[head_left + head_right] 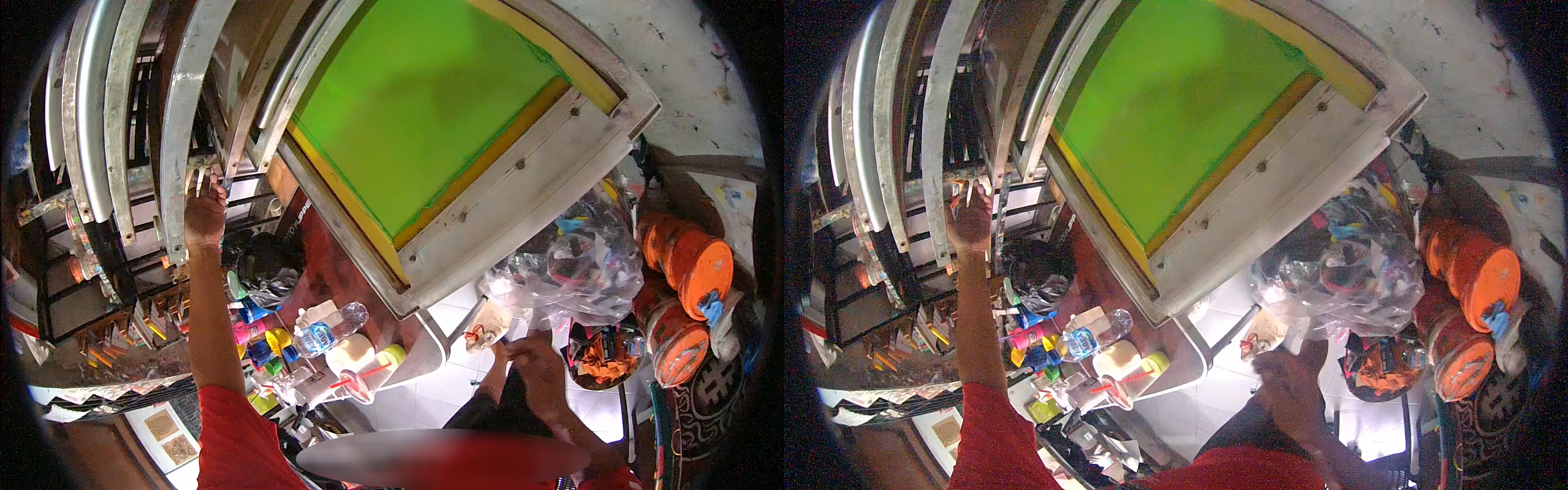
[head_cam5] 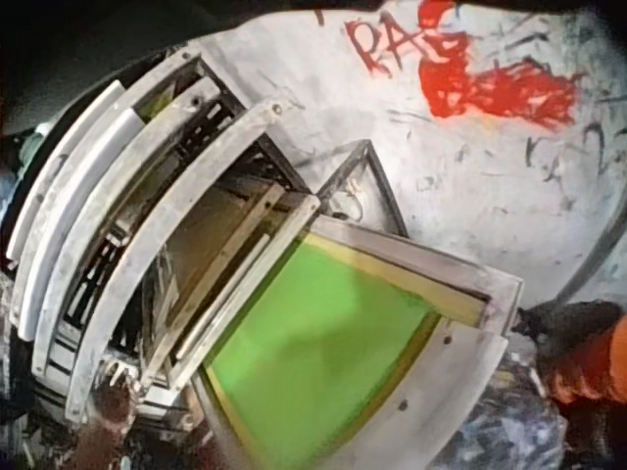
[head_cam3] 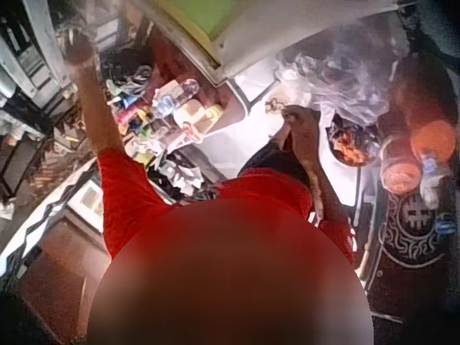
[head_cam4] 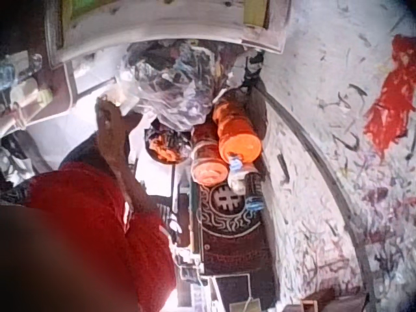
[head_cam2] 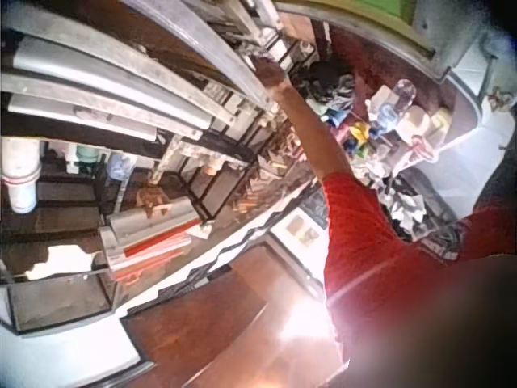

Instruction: The person performs screen printing on black t-shirts. They place a screen frame over a shirt, apply white ink, and use a squeegee to pull the ink across the mesh. The person repeats this process on multiple shirts, lifting the frame to reveal the printed design.

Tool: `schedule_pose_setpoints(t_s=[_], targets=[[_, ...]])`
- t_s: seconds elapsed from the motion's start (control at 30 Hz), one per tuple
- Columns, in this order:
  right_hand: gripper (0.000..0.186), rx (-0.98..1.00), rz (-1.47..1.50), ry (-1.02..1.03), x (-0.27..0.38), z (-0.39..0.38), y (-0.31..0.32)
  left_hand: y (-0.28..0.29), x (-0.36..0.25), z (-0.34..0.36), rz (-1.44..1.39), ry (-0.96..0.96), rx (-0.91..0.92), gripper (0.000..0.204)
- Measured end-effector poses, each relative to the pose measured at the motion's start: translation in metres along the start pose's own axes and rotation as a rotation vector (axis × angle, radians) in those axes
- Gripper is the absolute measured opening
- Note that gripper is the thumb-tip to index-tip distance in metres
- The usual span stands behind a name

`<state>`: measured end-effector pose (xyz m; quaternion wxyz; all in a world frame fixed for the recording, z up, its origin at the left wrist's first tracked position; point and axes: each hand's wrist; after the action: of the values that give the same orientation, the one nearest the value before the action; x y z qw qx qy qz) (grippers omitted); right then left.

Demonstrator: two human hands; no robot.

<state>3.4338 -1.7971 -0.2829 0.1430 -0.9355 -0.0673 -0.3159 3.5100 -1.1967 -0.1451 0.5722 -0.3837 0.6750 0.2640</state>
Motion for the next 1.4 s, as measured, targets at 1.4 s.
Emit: schedule_pose_setpoints(t_s=[1.4], targets=[[0.051,-0.225,-0.480,0.923,0.407,0.262,-0.057,-0.070,0.046,-0.099,0.319,0.200,-0.276,0.077]])
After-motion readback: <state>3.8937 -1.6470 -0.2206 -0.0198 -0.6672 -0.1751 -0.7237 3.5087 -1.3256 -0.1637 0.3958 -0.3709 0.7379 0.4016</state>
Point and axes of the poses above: each hand's wrist, its own z-axis towards the middle knuckle, its own y-axis out of the back of the hand, x = y × z, and after that the axes turned 14 degrees about -x, right-handed
